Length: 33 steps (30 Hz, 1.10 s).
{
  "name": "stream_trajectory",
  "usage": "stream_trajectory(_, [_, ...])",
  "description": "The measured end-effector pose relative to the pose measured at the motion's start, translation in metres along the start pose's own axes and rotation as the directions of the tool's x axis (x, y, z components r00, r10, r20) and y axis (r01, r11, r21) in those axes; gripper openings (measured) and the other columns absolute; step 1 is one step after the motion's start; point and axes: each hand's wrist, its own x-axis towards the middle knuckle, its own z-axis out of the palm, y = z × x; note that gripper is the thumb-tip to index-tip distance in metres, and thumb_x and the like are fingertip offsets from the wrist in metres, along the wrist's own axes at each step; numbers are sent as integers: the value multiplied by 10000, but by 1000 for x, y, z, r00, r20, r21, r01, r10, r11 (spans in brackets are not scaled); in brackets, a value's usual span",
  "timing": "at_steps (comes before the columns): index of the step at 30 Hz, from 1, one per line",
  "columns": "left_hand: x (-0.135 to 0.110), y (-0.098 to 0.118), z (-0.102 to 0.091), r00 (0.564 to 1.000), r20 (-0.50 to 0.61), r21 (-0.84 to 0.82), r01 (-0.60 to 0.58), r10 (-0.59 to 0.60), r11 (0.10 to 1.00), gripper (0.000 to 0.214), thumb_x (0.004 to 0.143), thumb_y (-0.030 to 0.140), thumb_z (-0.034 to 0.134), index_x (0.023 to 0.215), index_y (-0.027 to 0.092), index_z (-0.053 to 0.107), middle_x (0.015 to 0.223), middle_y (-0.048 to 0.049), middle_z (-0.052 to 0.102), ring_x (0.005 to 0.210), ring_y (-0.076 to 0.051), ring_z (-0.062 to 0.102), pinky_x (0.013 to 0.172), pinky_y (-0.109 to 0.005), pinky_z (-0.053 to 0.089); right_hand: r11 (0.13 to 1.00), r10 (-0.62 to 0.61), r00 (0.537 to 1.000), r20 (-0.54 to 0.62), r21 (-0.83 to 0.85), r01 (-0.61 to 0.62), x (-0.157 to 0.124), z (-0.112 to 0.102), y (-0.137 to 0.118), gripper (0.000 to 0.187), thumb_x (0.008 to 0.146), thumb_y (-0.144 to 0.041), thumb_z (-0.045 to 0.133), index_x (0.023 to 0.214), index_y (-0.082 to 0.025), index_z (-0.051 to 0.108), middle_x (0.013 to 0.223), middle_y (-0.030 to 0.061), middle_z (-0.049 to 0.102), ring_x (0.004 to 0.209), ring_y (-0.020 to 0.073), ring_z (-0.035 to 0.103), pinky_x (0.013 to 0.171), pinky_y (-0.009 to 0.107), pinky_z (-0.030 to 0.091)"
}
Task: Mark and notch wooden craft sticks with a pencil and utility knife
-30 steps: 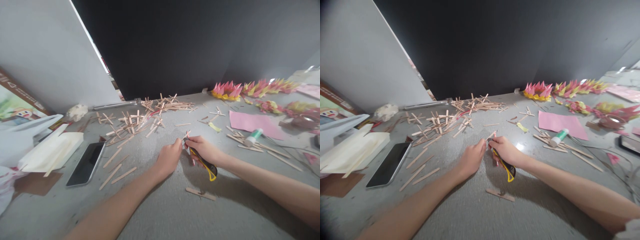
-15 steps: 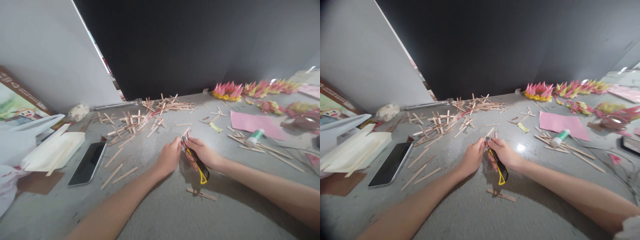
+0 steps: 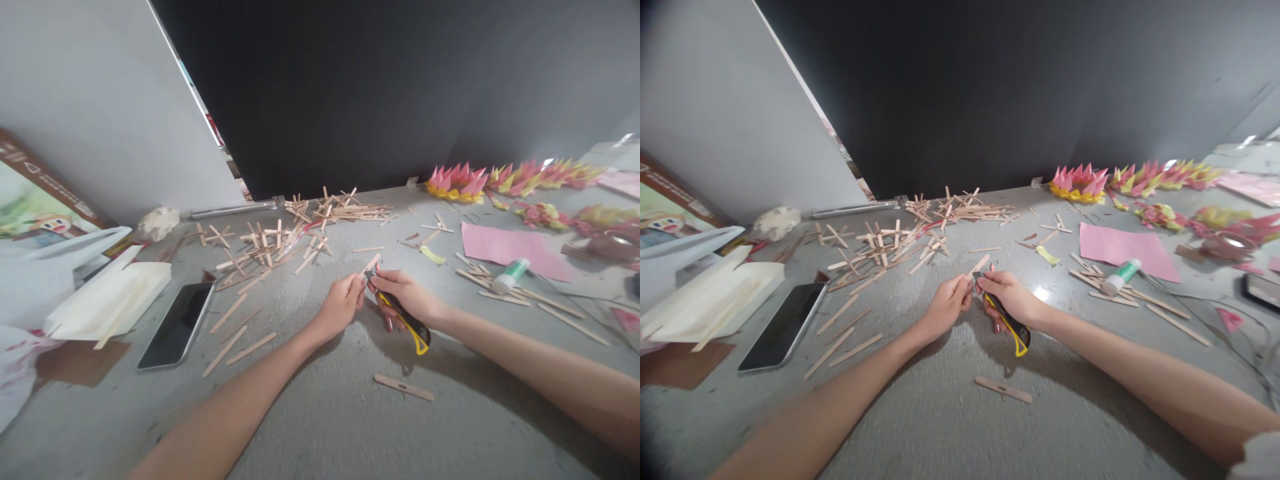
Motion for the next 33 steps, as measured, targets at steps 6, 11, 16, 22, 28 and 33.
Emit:
stream_trajectory(6, [0, 2, 0, 1000, 6, -25, 10, -10, 1000, 443, 1036, 533, 317, 726, 227, 398, 585, 53, 395, 546, -123, 378, 568, -262, 312, 999, -31, 999, 19, -33, 32, 0, 0, -1, 398, 924, -629, 562, 911, -237, 495, 432, -119, 476, 275, 118, 442, 383, 259, 491])
stream_trajectory(11, [2, 3, -2, 999, 53, -54, 13, -10, 998, 455, 1037, 523, 312, 699, 229, 394, 554, 56, 380, 510, -115, 348, 544, -262, 296, 994, -46, 999, 13, -101, 47, 1, -5, -2, 378, 929, -612, 560, 897, -244, 480, 436, -118, 482, 275, 123, 461, 334, 229, 427])
stream_trajectory(16, [1, 1, -1, 999, 36, -24, -3, 4, 1000, 459, 1048, 512, 320, 700, 224, 402, 561, 56, 394, 519, -116, 361, 561, -263, 307, 999, 8, 999, 37, -48, -7, -2, -6, -11, 351, 931, -576, 569, 903, -232, 502, 424, -106, 482, 256, 111, 426, 287, 199, 335])
stream_trajectory(22, [0, -2, 1, 999, -12, 74, -43, 44, 996, 473, 1060, 497, 308, 698, 218, 431, 577, 46, 438, 551, -129, 416, 608, -278, 333, 982, 134, 980, 144, 112, -151, -2, -12, -16, 350, 904, -557, 621, 915, -228, 501, 428, -99, 462, 259, 103, 393, 280, 191, 265])
stream_trajectory(28, [0, -1, 1, 999, -7, 61, -35, 36, 998, 462, 1052, 498, 303, 704, 222, 430, 575, 46, 433, 554, -134, 419, 604, -279, 330, 991, 110, 986, 124, 63, -119, 1, -13, -12, 377, 912, -591, 610, 931, -230, 506, 439, -104, 470, 267, 101, 398, 300, 201, 282])
stream_trajectory(33, [2, -1, 0, 1000, 28, -8, -1, 2, 1000, 453, 1032, 526, 313, 713, 225, 426, 567, 49, 411, 529, -126, 381, 560, -266, 302, 988, -12, 1000, 19, -153, 15, 1, -6, -4, 365, 949, -603, 537, 929, -243, 480, 430, -119, 479, 273, 123, 456, 331, 230, 397])
